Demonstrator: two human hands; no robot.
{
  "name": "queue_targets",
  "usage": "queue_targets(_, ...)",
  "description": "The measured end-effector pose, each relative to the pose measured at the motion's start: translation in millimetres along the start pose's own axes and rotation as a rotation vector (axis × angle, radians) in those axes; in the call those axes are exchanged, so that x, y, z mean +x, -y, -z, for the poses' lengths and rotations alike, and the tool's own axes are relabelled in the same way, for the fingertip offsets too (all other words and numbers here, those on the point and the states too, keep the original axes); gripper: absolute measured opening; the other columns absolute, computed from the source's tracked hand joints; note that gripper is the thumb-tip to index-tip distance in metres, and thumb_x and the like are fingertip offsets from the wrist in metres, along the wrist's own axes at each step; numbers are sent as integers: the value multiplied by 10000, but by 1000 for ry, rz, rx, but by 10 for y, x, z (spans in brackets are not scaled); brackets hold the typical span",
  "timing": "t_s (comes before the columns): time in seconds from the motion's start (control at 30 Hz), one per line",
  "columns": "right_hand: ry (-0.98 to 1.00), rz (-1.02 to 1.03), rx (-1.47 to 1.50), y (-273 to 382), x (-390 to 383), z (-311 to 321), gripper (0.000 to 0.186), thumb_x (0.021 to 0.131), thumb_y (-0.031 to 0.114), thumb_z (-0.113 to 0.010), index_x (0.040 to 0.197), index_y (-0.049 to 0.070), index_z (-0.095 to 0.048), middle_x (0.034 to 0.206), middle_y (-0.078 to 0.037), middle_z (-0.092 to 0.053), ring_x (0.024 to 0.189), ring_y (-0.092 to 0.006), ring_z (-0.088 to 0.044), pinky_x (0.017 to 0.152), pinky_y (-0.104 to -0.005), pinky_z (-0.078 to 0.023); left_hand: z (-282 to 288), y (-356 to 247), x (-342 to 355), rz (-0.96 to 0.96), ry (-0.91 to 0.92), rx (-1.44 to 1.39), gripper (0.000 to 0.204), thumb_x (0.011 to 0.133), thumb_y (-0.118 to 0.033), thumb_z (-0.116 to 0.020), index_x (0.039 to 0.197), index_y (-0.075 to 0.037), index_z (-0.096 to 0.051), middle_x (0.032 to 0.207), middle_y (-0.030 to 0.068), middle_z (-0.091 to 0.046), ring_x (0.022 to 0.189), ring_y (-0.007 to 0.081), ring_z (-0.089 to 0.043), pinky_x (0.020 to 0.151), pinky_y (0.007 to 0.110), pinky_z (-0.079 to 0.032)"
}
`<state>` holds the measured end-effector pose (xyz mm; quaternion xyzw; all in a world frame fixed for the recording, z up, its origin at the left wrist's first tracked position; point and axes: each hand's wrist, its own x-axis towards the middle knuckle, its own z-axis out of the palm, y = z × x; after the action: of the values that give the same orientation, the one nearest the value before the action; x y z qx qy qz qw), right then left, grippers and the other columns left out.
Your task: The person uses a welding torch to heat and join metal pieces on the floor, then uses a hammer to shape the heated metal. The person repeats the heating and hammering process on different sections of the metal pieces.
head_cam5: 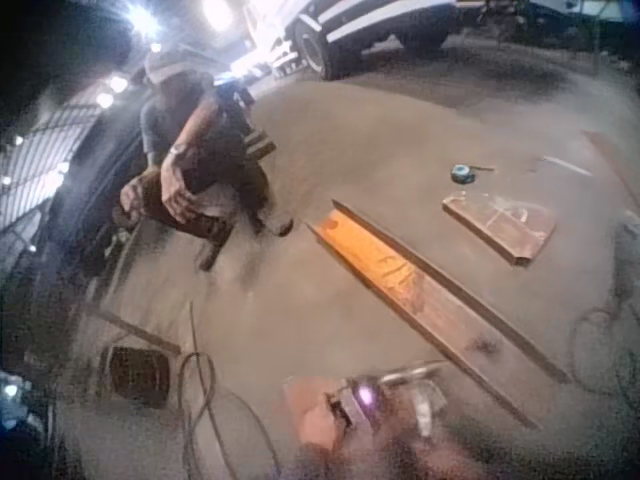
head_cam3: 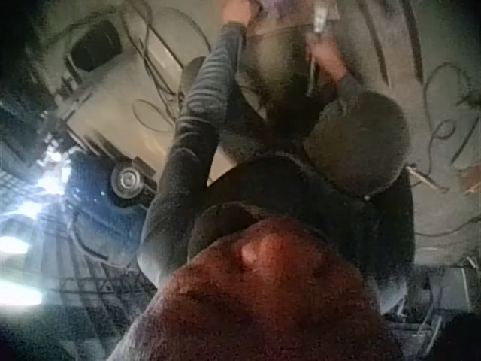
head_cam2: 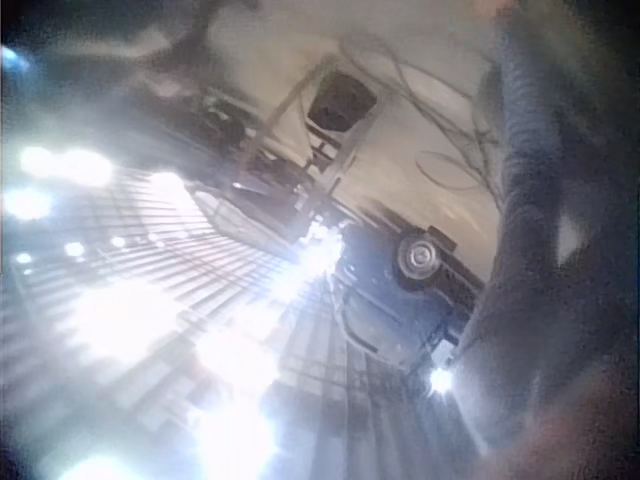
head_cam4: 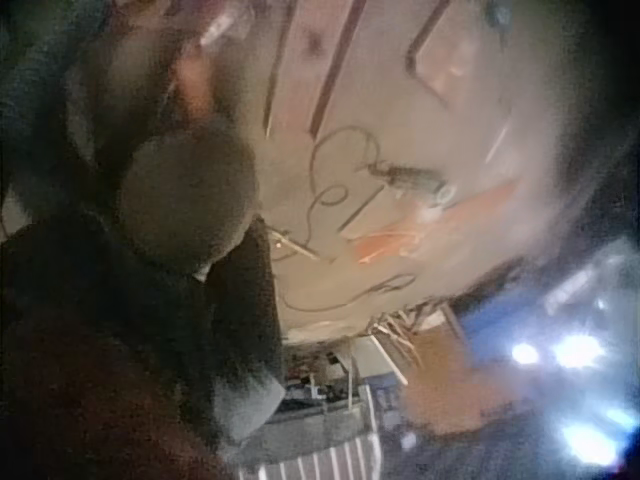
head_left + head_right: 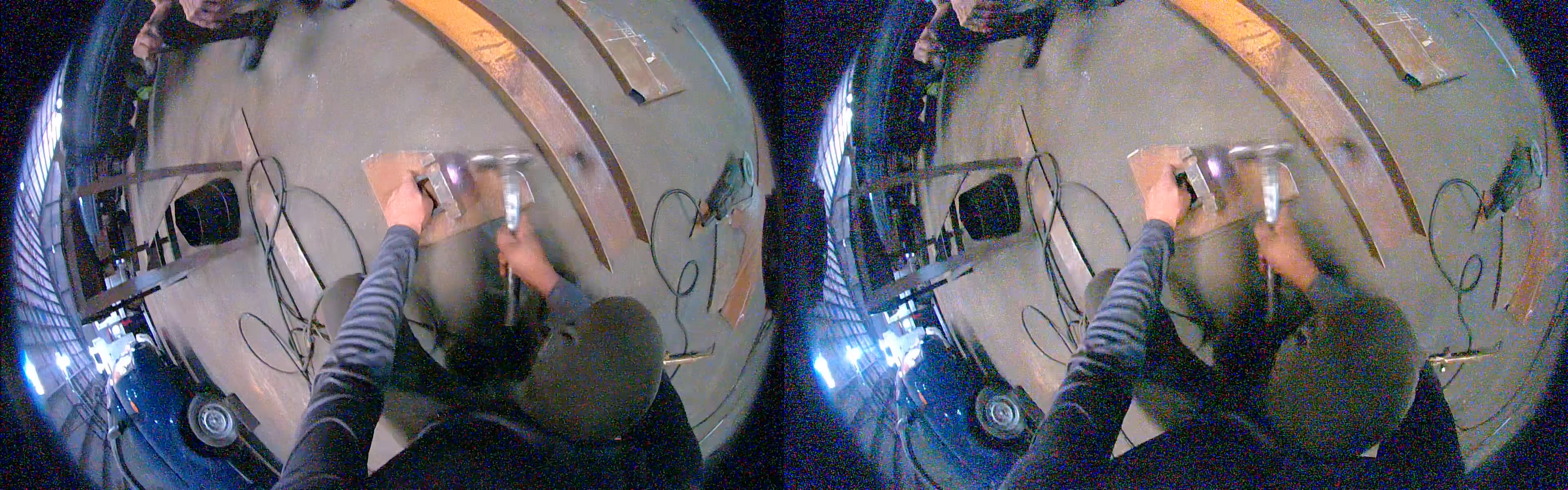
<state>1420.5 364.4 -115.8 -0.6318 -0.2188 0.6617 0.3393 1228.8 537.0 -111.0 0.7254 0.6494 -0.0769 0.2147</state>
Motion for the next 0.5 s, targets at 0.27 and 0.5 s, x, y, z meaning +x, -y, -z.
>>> queue_targets(0.27, -56, -41, 36, 72, 66, 4, 202, 995, 163, -539, 1136, 98, -409, 735, -17, -485, 513, -130, -508, 407, -320, -470, 9, -51, 32, -8, 9, 8, 391, 867, -196, -586, 1237, -71, -571, 1022, 270, -709, 990, 452, -681, 874, 545, -524)
queue_targets(0.5, 46, -8, -43, -8, 62, -16, 331, 985, 185, -540, 1256, 65, -393, 728, -35, -504, 499, -152, -512, 426, -356, -483, -18, -68, 44, -4, -17, -3, 368, 882, -194, -564, 1231, -79, -566, 1000, 280, -708, 981, 455, -682, 864, 554, -522)
